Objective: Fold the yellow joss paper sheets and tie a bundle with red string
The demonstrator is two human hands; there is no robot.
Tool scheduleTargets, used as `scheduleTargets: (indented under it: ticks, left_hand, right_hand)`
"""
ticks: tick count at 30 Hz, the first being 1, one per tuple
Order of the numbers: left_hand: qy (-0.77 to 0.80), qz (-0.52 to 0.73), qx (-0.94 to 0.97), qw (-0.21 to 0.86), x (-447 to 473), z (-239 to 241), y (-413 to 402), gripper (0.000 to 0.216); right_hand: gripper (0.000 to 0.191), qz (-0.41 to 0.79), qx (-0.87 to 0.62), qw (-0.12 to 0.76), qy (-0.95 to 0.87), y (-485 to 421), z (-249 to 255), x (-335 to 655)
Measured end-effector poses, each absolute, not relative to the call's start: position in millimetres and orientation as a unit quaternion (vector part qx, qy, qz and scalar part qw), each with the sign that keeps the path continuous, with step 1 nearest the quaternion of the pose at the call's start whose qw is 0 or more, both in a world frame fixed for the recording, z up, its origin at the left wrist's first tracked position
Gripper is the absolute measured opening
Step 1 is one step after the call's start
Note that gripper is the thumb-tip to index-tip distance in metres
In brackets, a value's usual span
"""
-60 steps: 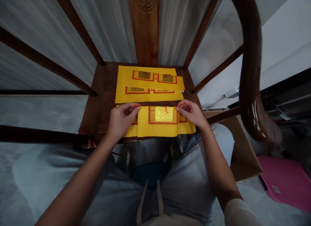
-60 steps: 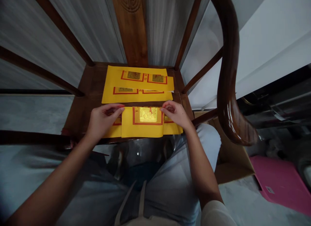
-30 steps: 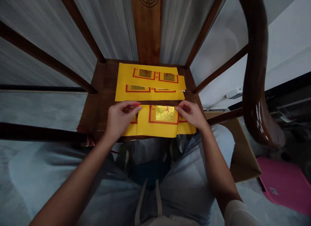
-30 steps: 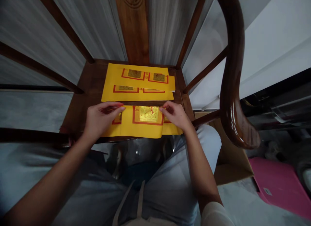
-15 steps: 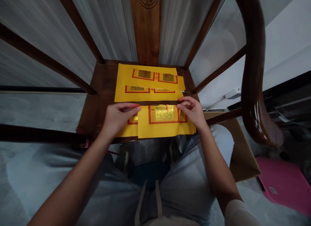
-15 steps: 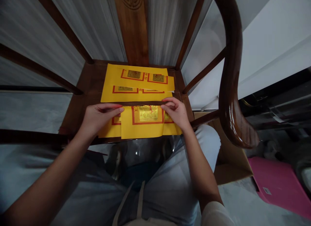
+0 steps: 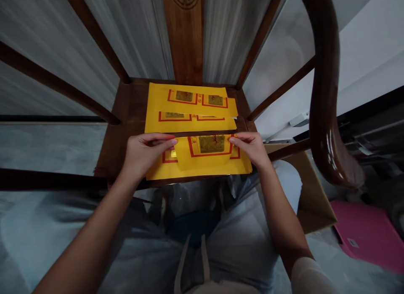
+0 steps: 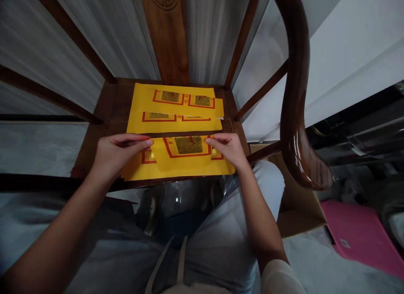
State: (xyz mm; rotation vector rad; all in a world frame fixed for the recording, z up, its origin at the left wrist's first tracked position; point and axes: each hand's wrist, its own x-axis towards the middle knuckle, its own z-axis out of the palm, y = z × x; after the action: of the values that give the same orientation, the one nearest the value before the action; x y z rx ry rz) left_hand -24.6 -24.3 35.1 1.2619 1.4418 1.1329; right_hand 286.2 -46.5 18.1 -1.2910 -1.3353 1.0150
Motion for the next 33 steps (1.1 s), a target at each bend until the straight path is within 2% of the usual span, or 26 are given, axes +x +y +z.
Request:
scheduleTargets:
  ticks: [13,22,33]
  left_hand:
    - [0.575,0.446,0.522,0.444,-24.8,39.8,-28.3,0.032]
    - [0.558,0.454,0.533,0.445,-17.4,40.8,-32.5,0.046]
    - [0.579,0.450,0.533,0.422,-24.1,37.4,-27.7,0.036]
  right_hand:
    - [0.048,0.348,-0.535,0.512,-0.575,-55.7,31.4,281.8]
    - [0.042,0.319,-0.547,0.541,-0.553,-55.5,28.6,282.0]
    - [0.035,0.330,-0.544,0.524,-0.566,-52.9,23.6,284.7]
